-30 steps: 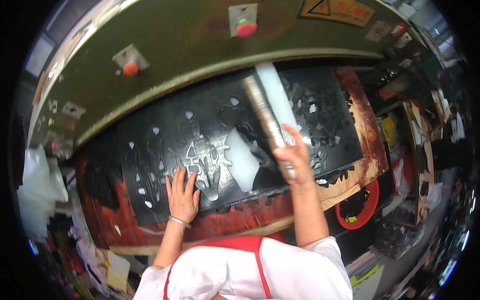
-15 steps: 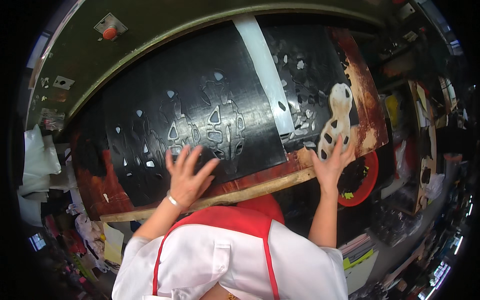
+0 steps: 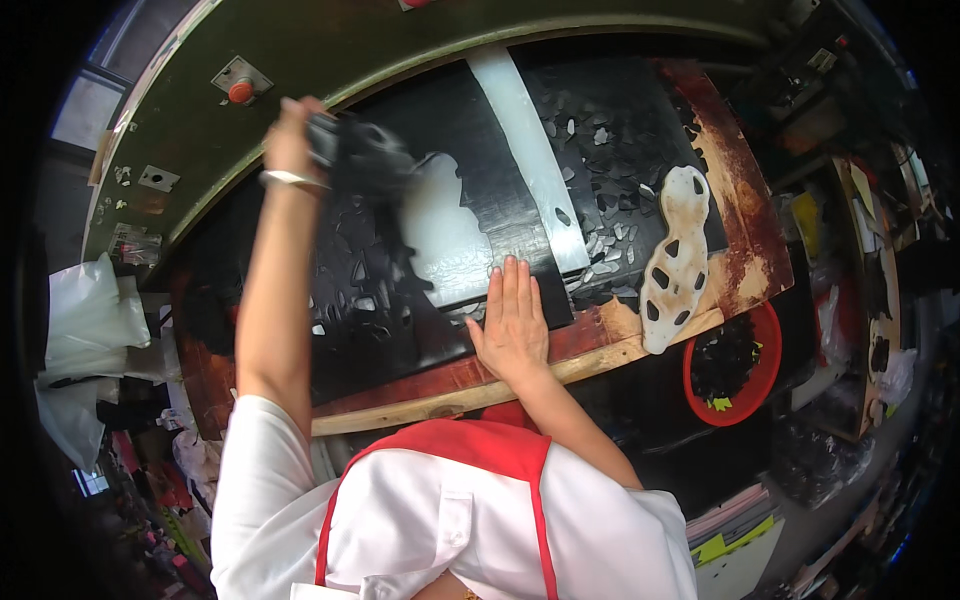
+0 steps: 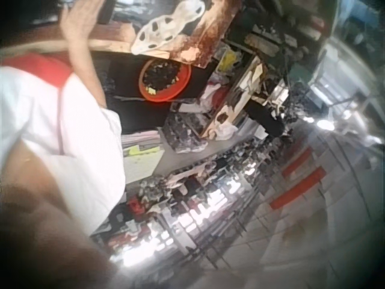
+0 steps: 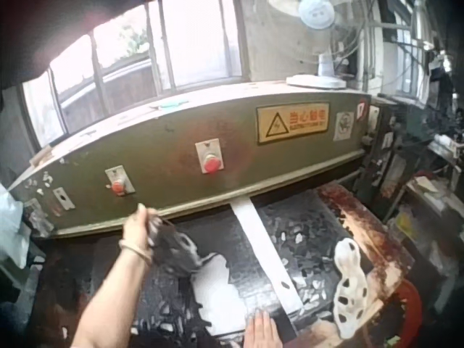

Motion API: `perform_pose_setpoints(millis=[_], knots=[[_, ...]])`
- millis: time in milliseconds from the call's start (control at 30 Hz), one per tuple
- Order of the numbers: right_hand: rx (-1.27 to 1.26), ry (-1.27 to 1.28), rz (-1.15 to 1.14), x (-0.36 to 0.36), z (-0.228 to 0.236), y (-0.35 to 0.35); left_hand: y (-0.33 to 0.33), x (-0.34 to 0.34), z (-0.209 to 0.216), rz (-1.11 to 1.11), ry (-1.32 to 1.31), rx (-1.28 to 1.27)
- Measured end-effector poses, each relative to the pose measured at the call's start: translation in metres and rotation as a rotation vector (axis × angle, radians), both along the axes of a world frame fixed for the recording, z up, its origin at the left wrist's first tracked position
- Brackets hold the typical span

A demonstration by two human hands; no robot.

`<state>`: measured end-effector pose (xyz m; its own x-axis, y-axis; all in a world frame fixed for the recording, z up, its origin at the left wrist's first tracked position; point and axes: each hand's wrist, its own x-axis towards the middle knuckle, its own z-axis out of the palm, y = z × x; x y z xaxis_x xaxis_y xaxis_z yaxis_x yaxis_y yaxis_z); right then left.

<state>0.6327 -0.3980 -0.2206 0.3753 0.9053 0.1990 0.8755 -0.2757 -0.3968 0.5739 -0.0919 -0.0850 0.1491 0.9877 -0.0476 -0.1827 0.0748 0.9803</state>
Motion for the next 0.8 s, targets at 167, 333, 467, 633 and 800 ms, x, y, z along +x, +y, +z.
perform_pose_setpoints(millis=[167,333,467,633,800], knots=[[0.044,-0.015,-0.01,0.003,-0.002,0.001,0.112,-0.047,0.058,-0.066,0.248,0.316],[0.049,0.145,0.021,0.008,0.017,-0.003,0.031,-0.044,0.048,-0.475,0.185,0.133],[0.312,0.359,-0.104,-0.003,0.039,-0.005,-0.085,-0.055,-0.016,-0.798,0.272,-0.21],[0.334,0.27,-0.285,-0.039,0.041,0.031,-0.153,-0.065,-0.114,-0.931,-0.258,-0.585],[0.481,0.206,-0.327,-0.04,-0.007,0.042,-0.144,-0.05,-0.097,-0.669,-0.012,-0.671]])
